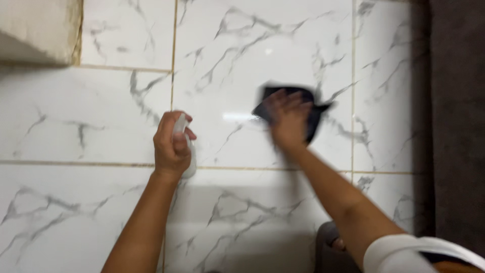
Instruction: The person cleans a tiled floor by spraying a liquid cleaner from a bottle and wiping the surface with a dark cloth. They systematically move across the floor, spraying and wiping sections of the white marble-patterned tiles.
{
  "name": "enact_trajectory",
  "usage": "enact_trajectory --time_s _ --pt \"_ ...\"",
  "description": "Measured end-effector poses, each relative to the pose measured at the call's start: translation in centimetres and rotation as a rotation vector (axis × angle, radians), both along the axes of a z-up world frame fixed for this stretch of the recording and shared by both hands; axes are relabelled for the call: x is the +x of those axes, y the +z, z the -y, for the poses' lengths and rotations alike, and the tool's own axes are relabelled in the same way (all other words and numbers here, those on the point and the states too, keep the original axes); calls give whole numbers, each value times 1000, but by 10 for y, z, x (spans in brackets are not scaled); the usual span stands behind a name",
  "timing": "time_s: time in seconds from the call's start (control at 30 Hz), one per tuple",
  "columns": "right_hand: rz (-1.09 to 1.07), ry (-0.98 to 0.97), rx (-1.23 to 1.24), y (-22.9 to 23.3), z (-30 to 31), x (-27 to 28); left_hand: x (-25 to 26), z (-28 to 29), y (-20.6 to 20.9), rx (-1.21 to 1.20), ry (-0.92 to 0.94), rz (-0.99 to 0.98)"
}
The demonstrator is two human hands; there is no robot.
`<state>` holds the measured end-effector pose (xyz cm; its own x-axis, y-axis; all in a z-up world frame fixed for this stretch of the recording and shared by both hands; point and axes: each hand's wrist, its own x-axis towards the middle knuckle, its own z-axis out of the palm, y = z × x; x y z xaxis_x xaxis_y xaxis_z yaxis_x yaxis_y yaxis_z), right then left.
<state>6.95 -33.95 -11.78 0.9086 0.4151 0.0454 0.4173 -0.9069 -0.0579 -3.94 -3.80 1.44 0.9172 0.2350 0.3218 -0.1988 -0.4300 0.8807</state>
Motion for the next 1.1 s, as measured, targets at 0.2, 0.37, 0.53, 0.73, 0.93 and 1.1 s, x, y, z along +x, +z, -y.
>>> enact_trajectory --time_s 0.2,0.37,0.53,0.73,0.93,1.1 --pt "-326 634 27 42 -35 -32 16 26 9 -47 45 15" --pt "-336 765 -285 54 39 32 23 50 14 -79 89 13" --pt "-215 312 -87 56 127 95 20 80 16 -62 151 -10" --pt "-195 307 71 45 140 29 9 118 22 -73 233 -4" --pt "-372 678 -137 40 163 16 9 149 24 -113 208 -31" --pt "-115 346 51 28 142 164 -6 153 21 -49 155 -97"
